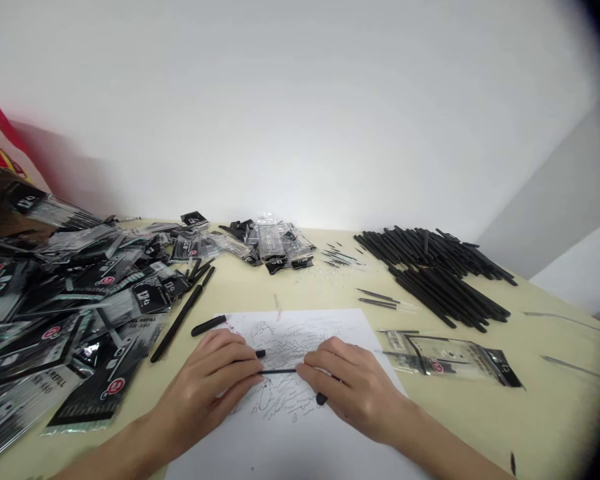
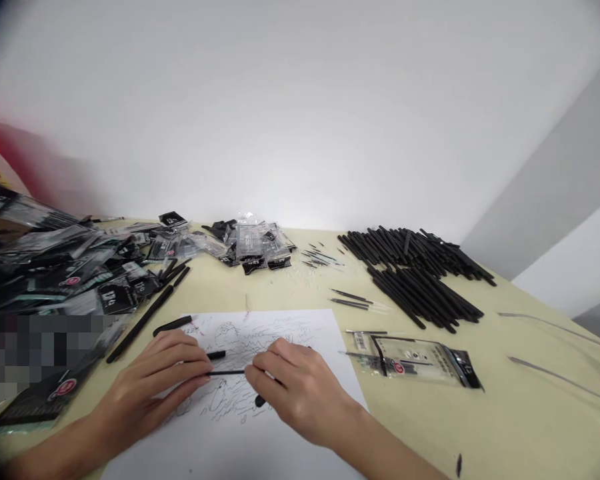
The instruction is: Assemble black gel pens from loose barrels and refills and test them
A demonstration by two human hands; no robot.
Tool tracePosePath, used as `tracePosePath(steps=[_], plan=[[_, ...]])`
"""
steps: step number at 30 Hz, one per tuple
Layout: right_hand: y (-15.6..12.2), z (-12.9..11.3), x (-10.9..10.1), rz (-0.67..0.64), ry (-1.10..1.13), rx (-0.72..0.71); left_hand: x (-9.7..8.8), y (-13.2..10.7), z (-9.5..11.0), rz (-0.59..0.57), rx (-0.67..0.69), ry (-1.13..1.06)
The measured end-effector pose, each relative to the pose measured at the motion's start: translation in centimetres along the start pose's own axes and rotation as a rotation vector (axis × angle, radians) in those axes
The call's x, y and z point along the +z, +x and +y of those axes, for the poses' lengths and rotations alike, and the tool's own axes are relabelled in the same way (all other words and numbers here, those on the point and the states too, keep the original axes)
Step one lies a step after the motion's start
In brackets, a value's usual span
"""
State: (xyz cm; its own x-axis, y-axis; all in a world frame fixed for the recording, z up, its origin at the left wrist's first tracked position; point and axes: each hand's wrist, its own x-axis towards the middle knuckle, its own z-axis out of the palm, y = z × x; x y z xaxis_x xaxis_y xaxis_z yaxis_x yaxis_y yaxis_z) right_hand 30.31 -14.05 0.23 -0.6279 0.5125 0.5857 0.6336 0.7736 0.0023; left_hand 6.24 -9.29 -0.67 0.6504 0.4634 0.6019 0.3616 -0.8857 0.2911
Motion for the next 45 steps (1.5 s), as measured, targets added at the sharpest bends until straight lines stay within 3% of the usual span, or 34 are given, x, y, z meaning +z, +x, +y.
tracePosePath(steps=[4, 8, 13, 18, 23, 28, 35, 40, 45], plan=[[0.0, 0.4, -0.1, 0.019, 0.140, 0.149, -0.1, 0.2, -0.2, 0.058, -0.056, -0.032], [-0.3, 1.3, -0.9, 0.188, 0.343, 0.380, -0.2, 0.3, -0.7, 0.106, -0.113, -0.087], [-1.0, 2.6, -1.7, 0.409, 0.522, 0.794, -0.3, 0.0, -0.9, 0.102, -0.227, -0.183], [-1.1, 3.0, -1.3, 0.456, 0.805, 1.005, -0.5, 0.2, -0.9, 0.089, -0.358, -0.224], [-0.5, 2.8, -1.2, 0.458, 0.999, 1.040, -0.8, 0.5, -1.0, 0.095, -0.490, -0.273], [-0.5, 3.1, -1.2, 0.550, 1.054, 1.058, -1.0, 0.4, -1.0, 0.113, -0.615, -0.297], [-0.7, 2.9, -1.0, 0.489, 1.082, 1.048, -1.1, 0.6, -0.7, 0.103, -0.643, -0.312], [-0.7, 2.6, -0.8, 0.334, 1.089, 1.014, -0.7, 0.3, -1.2, 0.063, -0.601, -0.329], [-0.4, 2.0, -0.7, 0.016, 1.103, 0.926, -0.4, 0.0, -1.4, 0.038, -0.511, -0.341]])
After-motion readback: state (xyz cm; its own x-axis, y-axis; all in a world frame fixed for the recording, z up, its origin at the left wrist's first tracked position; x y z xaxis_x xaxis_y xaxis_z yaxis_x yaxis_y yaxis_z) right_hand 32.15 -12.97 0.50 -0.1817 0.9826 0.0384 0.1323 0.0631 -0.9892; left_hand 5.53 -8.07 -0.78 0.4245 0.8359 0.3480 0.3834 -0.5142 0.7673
